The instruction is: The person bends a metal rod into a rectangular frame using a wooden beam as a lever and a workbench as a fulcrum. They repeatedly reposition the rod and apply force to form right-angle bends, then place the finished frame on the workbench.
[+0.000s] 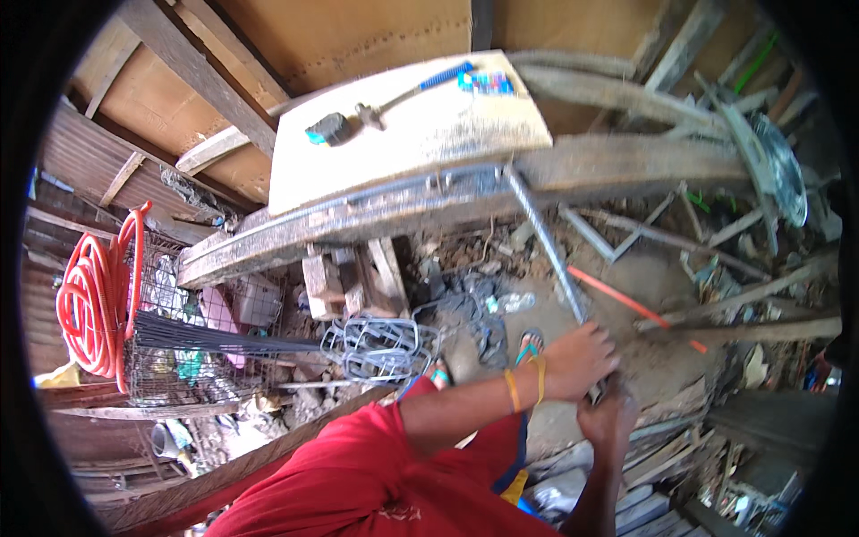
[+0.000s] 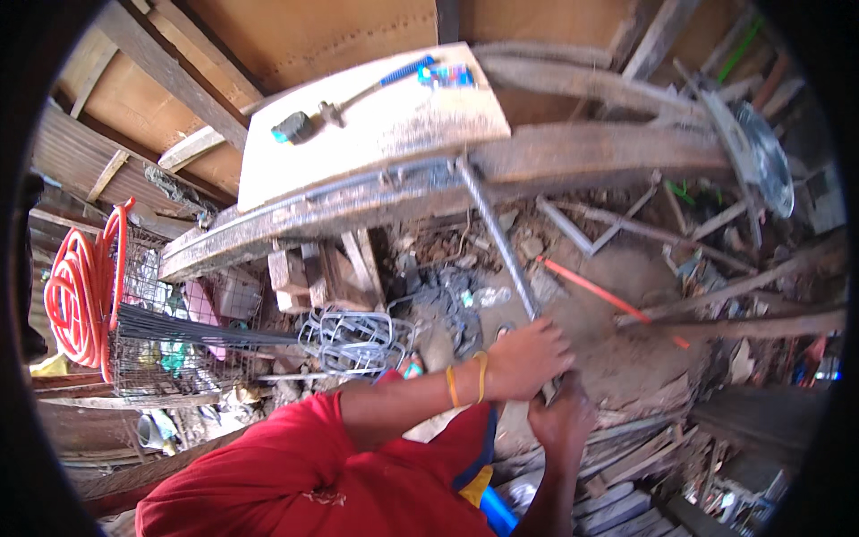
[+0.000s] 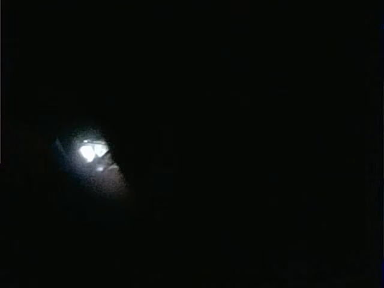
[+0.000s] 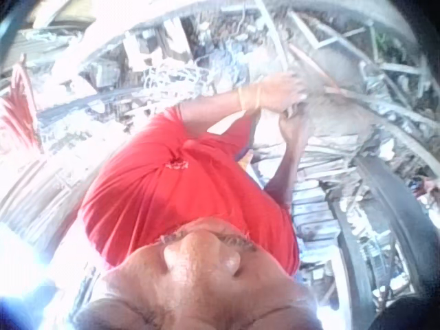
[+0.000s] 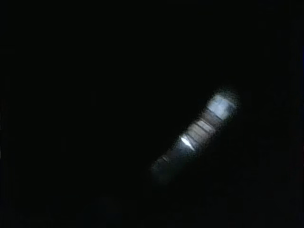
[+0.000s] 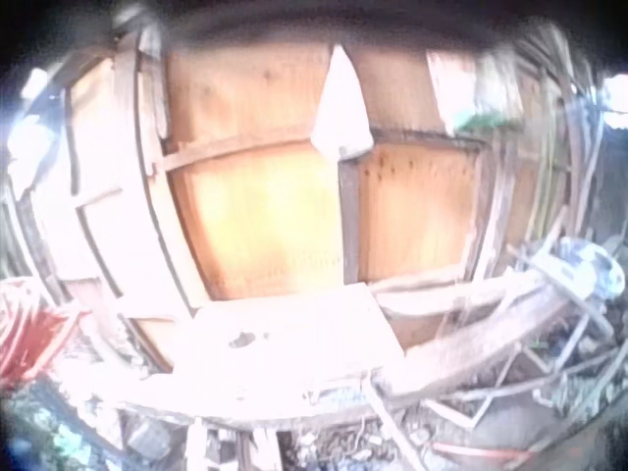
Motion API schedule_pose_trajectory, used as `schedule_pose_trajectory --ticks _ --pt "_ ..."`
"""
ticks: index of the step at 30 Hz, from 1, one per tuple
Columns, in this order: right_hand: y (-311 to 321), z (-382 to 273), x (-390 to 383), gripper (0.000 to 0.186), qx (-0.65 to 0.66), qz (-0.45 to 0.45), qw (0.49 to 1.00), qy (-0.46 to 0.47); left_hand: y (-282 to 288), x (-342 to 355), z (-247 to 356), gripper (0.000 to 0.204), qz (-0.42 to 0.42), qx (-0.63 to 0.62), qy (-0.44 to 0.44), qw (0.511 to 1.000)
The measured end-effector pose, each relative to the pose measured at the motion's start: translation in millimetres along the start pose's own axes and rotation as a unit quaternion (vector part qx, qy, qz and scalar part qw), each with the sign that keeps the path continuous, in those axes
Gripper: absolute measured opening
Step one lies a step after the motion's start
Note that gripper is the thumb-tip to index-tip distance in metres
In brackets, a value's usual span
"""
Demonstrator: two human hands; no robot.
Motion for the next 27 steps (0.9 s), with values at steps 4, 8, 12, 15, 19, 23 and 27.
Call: schedule_pose_trajectory --ticks 4,8,12,15,19,23,27 --pt "3.4 19.7 42.0 0.039 0.159 -0.221 0.962 -0.012 5.7 -16.4 1.7 0.049 0.1 -0.081 0.111 0.985" --pt "-12.6 50.5 59.3 0.028 0.252 -0.47 0.813 -0.235 -35.3 -59.0 -12.7 0.044 0.222 -0.251 0.422 0.843" --pt "-25.6 46.6 61.4 0.022 0.454 -0.594 0.596 -0.293 -86.7 -32.2 -13.4 0.039 0.174 -0.742 0.46 0.454" --pt "-28.6 45.7 62.7 0.017 0.402 -0.552 0.66 -0.313 -92.7 -5.4 -9.0 0.021 0.151 -0.833 0.463 0.262" --pt "-33.8 51.2 46.9 0.018 0.391 -0.464 0.711 -0.356 -88.6 -3.2 -3.6 0.019 0.142 -0.86 0.453 0.189" --pt "-38.9 68.9 15.9 0.017 0.409 -0.404 0.741 -0.346 -95.3 -15.6 2.2 0.022 0.161 -0.85 0.461 0.198" --pt "-35.8 45.2 -26.1 0.012 0.392 -0.325 0.831 -0.224 -81.4 -49.3 4.9 0.025 0.101 -0.844 0.464 0.247"
Point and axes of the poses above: each hand's wrist, its own x-axis towards the middle knuckle, its own y-axis out of the back of the hand, z = x × y, the point moved 3 cm from there along x, towards the middle knuckle, and after that the axes turned 14 degrees about z, right-handed, at the moved point
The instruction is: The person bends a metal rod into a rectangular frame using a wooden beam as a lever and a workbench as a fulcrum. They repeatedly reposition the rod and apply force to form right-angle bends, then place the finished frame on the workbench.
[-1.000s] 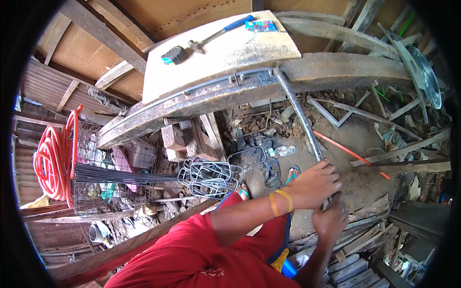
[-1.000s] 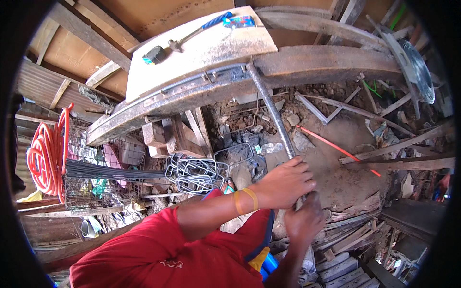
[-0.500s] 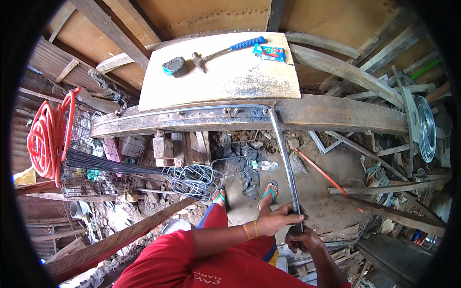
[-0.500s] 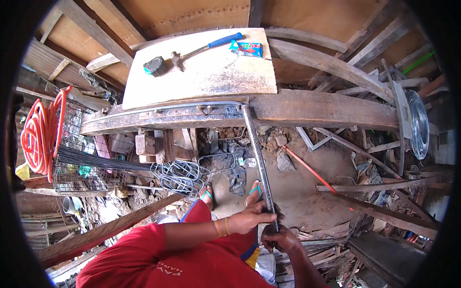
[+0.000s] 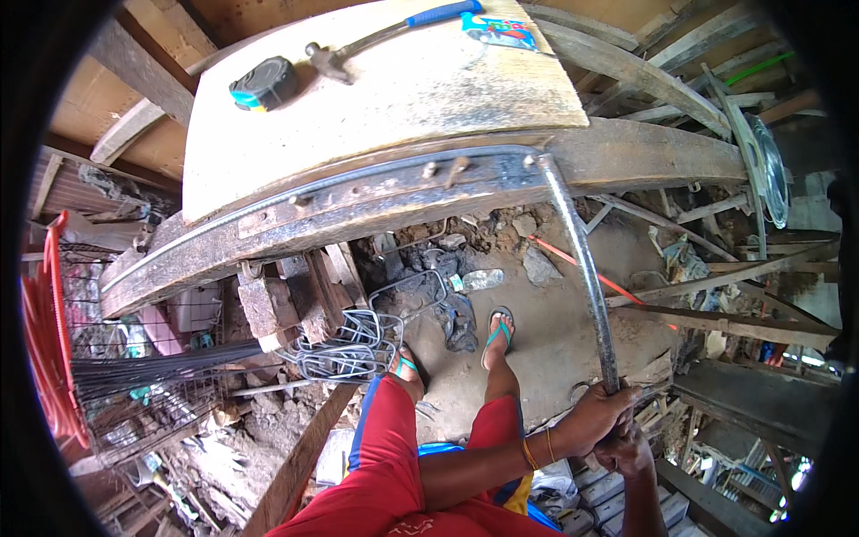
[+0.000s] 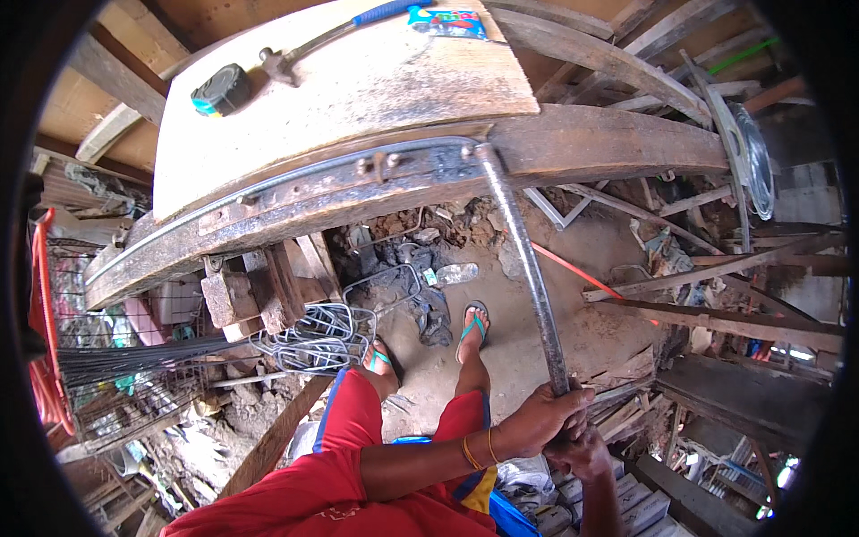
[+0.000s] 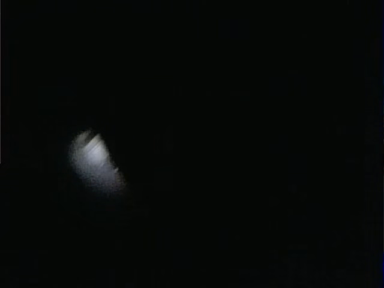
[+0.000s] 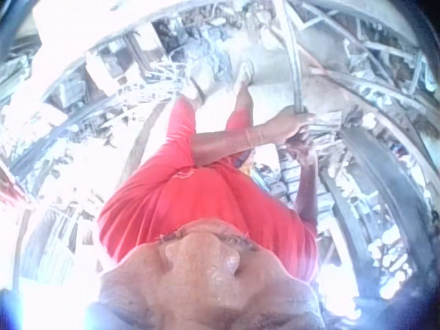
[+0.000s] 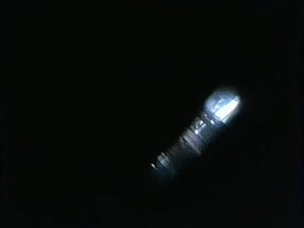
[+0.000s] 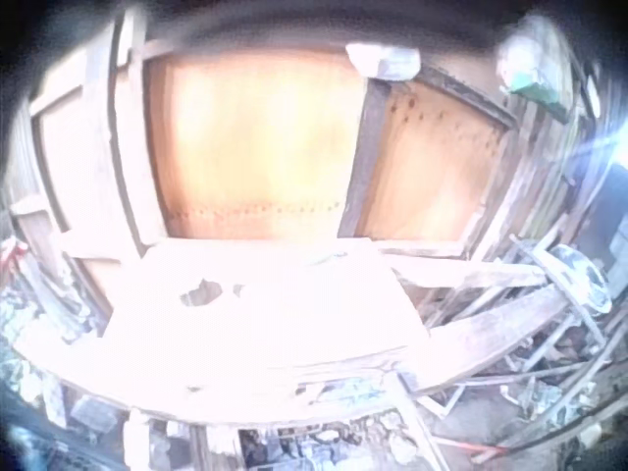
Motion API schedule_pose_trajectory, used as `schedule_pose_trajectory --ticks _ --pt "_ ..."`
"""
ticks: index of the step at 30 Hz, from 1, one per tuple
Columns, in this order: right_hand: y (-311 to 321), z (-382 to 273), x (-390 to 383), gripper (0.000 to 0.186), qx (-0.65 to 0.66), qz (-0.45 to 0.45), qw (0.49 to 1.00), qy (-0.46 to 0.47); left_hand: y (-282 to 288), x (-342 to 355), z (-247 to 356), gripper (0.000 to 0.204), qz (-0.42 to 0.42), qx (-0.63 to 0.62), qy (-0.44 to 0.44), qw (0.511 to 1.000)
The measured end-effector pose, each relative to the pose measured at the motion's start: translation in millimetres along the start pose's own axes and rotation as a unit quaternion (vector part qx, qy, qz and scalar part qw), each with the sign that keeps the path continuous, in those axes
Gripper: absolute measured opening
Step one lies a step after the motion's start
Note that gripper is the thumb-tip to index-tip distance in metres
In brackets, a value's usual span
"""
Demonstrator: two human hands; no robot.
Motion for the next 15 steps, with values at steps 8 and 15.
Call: schedule_pose_trajectory --ticks 8,15 --pt "-250.9 39.6 -21.5 0.02 0.292 -0.036 0.949 -0.111 118.8 -124.3 91.7 0.028 0.116 0.208 0.061 0.969" --pt "-198.7 -13.1 -18.8 0.024 0.154 -0.053 0.985 -0.055 69.6 -139.0 114.4 0.032 0.202 0.541 -0.19 0.794"
Point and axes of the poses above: each hand's wrist, its own x-axis towards the middle knuckle, its own y-axis out of the back of the hand, z = x × y, the point moved 3 cm from there along x, towards the middle knuckle, and after that the axes turned 14 degrees about z, right-handed, at the moved point
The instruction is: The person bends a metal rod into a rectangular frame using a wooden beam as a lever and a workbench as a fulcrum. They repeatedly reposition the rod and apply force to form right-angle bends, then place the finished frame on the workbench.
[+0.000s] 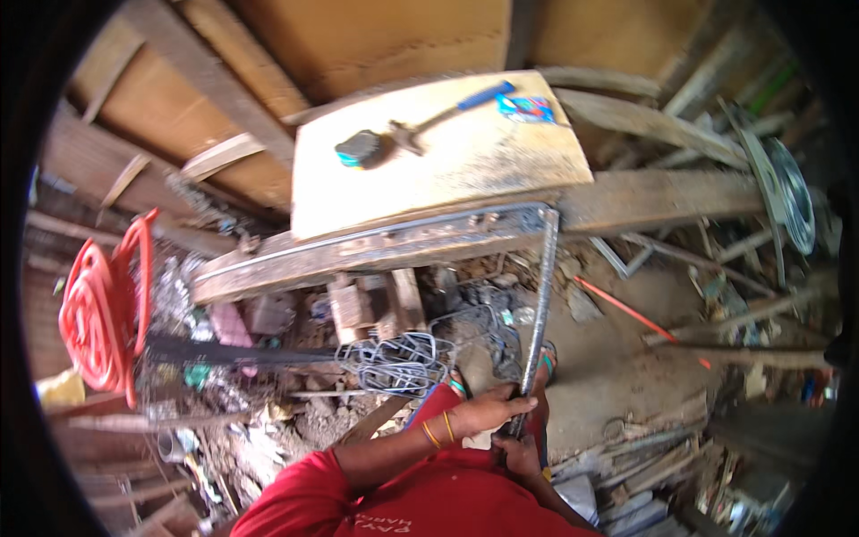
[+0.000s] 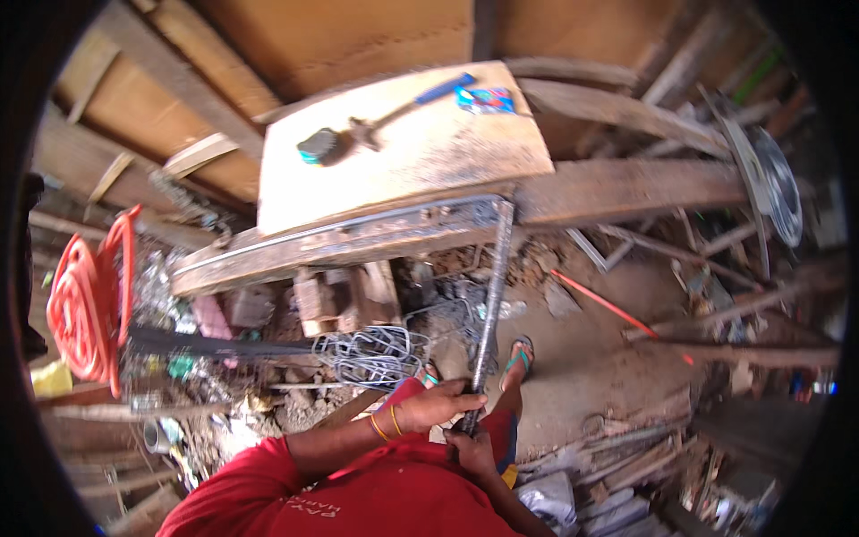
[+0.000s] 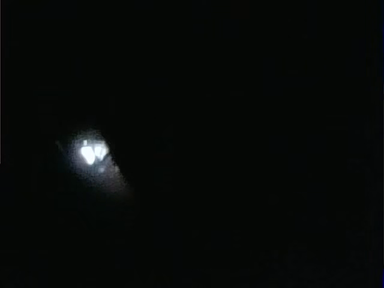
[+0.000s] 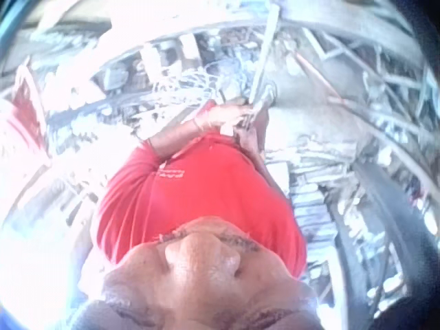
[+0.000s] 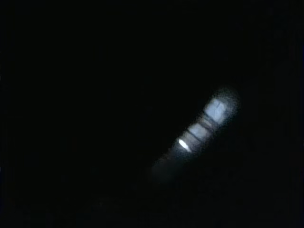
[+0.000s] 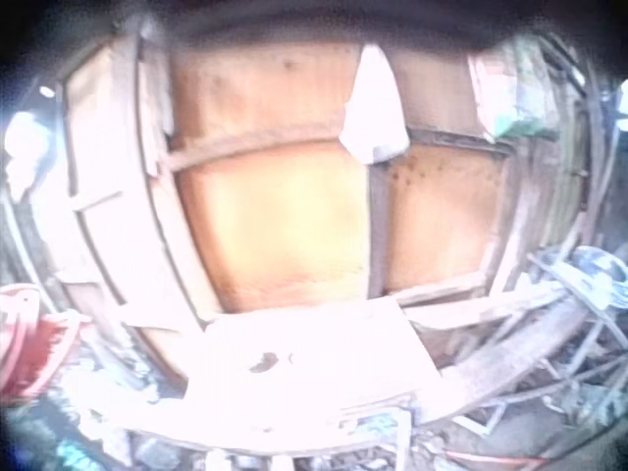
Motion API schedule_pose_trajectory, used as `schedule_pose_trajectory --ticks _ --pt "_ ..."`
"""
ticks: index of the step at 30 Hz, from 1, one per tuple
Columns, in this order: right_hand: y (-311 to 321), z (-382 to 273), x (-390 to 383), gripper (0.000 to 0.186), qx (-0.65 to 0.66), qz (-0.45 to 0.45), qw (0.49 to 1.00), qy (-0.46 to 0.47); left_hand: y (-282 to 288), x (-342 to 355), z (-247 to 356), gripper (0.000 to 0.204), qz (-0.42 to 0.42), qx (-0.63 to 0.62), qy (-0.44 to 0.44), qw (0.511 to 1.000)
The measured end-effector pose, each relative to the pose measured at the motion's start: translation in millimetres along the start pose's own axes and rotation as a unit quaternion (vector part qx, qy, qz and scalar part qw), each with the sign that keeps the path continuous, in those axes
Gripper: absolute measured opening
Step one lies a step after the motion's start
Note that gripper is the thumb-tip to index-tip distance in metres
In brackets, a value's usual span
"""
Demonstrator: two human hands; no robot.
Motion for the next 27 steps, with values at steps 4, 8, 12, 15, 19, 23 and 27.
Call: schedule_pose_trajectory --ticks 4,8,12,15,19,23,27 --pt "46.7 -18.7 -16.0 0.024 0.045 0.01 0.998 -0.03 144.8 -4.3 50.4 0.028 0.363 0.378 -0.382 0.761" --pt "136.0 -10.1 -53.1 0.023 -0.16 0.04 0.98 0.115 290.3 6.2 59.1 0.031 0.6 0.45 -0.242 0.615" --pt "173.5 2.6 -108.1 0.016 -0.344 0.103 0.898 0.253 339.4 21.1 46.2 0.031 0.518 0.521 -0.225 0.64" --pt "173.3 10.1 -139.8 0.025 -0.264 0.18 0.935 0.151 354.0 25.1 41.6 0.024 0.502 0.557 -0.252 0.612" --pt "148.5 7.7 -148.7 0.03 -0.267 0.212 0.889 0.306 371.6 34.9 45.2 0.022 0.456 0.535 -0.282 0.653" --pt "150.3 26.6 -141.4 0.024 -0.217 0.348 0.896 0.169 369.1 28.4 64.0 0.022 0.408 0.531 -0.295 0.682" --pt "142.5 11.4 -137.2 0.023 -0.358 0.266 0.82 0.358 357.1 -18.3 121.0 0.012 0.459 0.368 -0.394 0.706"
Point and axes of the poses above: each hand's wrist, its own x-axis towards the middle knuckle, its own y-axis out of the back of the hand, z = x × y, the point moved 3 cm from there along x, towards the middle knuckle, and after that the axes turned 14 degrees about z, right-handed, at the moved point
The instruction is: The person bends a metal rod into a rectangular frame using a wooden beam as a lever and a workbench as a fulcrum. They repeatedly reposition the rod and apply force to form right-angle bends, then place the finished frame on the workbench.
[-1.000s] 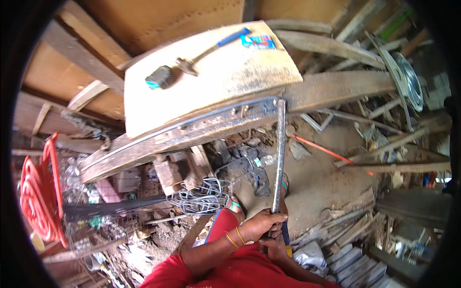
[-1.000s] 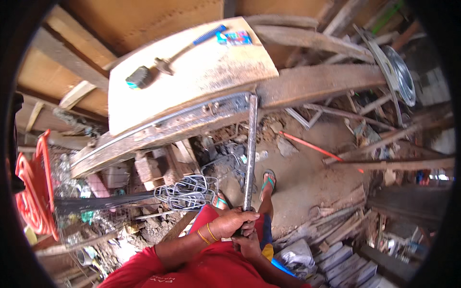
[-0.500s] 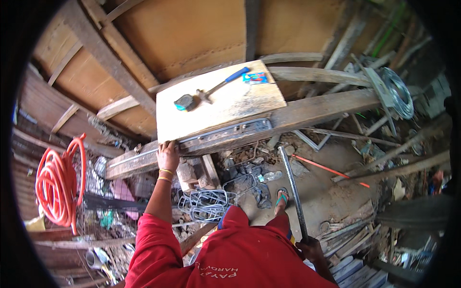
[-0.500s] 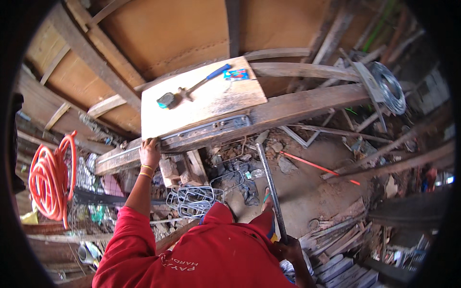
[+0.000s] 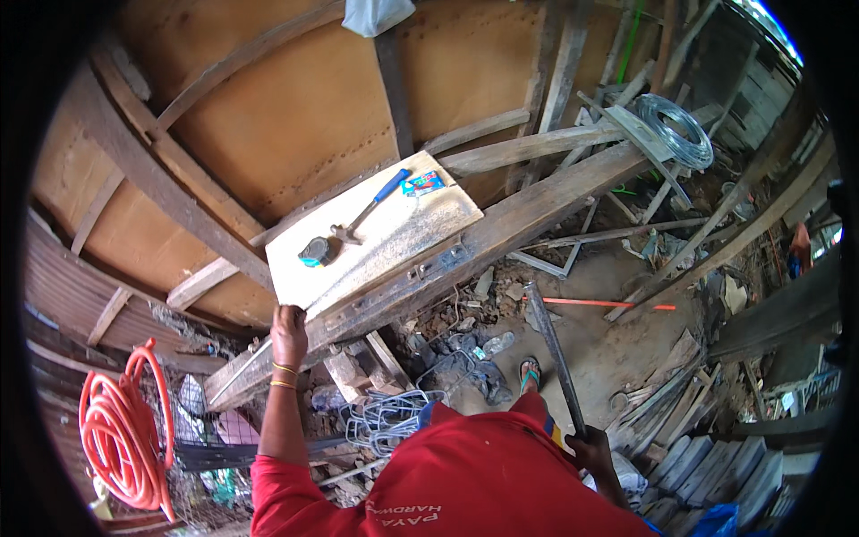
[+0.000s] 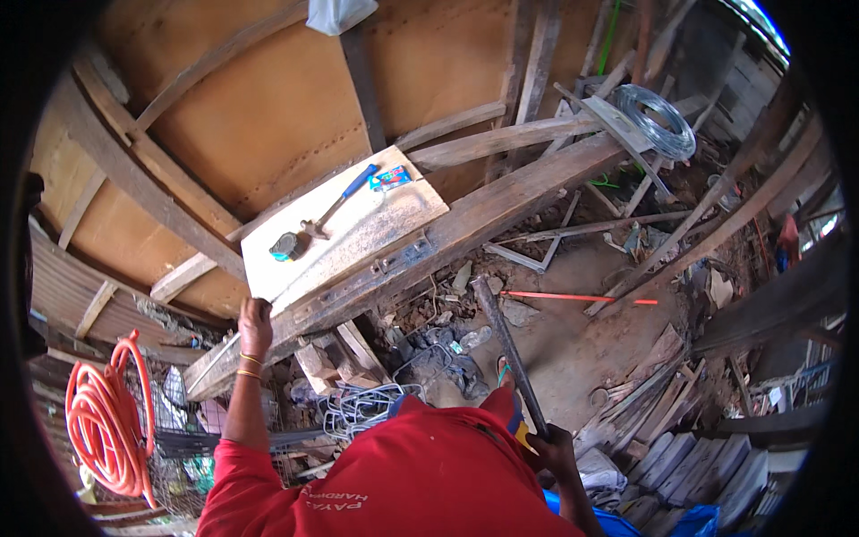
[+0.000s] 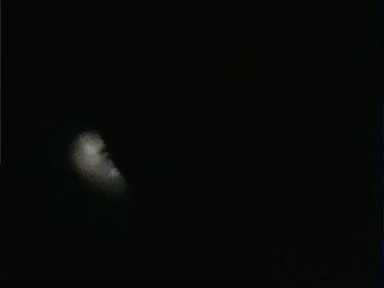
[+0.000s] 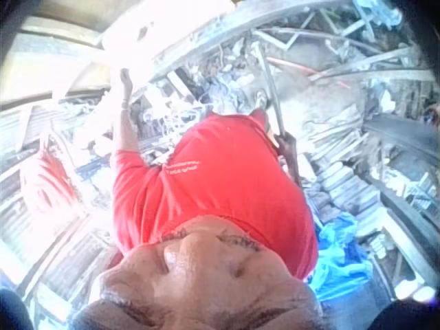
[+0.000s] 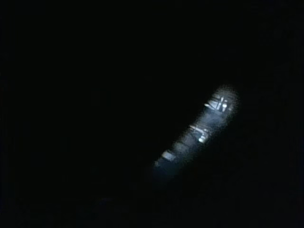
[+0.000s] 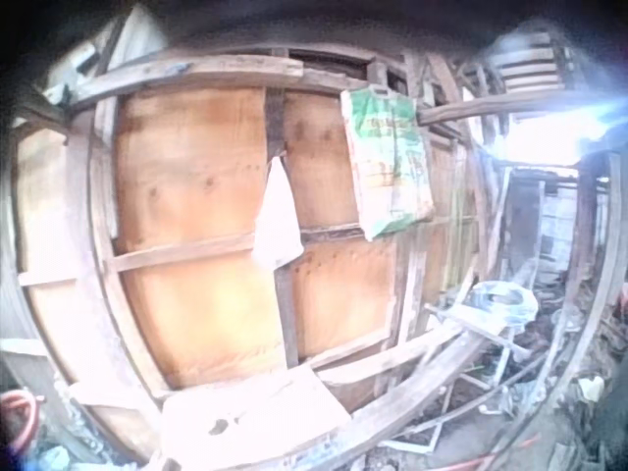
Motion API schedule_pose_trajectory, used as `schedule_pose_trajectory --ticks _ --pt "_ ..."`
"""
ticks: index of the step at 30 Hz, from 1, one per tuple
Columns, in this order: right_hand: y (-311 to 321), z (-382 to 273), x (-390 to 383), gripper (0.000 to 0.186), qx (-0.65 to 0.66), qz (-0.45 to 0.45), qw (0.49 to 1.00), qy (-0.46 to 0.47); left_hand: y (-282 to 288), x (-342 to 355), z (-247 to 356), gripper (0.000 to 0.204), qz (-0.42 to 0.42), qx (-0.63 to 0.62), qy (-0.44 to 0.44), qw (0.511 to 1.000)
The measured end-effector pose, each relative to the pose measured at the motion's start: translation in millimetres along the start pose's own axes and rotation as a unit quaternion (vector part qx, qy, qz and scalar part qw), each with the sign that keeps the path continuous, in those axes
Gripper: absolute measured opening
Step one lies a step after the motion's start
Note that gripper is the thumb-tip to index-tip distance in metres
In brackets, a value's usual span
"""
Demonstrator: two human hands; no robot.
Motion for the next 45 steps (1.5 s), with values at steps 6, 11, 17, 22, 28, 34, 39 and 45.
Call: schedule_pose_trajectory --ticks 6,11,17,22,28,34,39,45 --pt "6.0 12.2 86.4 0.049 0.038 0.004 0.994 -0.107 89.0 73.7 85.3 0.02 0.081 -0.129 0.178 0.972" --pt "24.8 50.9 161.4 0.067 -0.068 -0.074 0.994 0.03 136.8 90.3 135.9 0.01 0.255 -0.426 0.217 0.84" --pt "68.7 110.6 242.8 0.07 -0.134 -0.113 0.977 0.12 175.0 73.6 118.7 0.016 0.447 -0.496 0.262 0.697" --pt "94.5 127.2 298.4 0.069 -0.123 -0.131 0.975 0.133 206.1 41.7 110.4 0.02 0.488 -0.538 0.247 0.641" --pt "101.4 124.0 346.9 0.069 -0.095 -0.152 0.971 0.157 203.6 12.6 140.5 0.024 0.533 -0.526 0.259 0.61" --pt "99.9 128.1 377.2 0.069 -0.091 -0.155 0.966 0.186 194.1 -1.8 172.8 0.024 0.531 -0.534 0.255 0.607" --pt "104.9 134.6 393.6 0.067 -0.109 -0.16 0.962 0.192 189.7 -0.6 190.6 0.024 0.527 -0.529 0.244 0.619" --pt "117.7 127.1 410.9 0.054 -0.087 -0.185 0.963 0.176 182.0 1.9 199.1 0.023 0.504 -0.568 0.249 0.602"
Point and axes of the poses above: each hand's wrist, its own x-axis towards the middle knuckle, its own y-axis out of the back of the hand, z = x × y, the point moved 3 cm from there along x, towards the middle knuckle, and after that the axes turned 14 degrees about z, right-handed, at the moved point
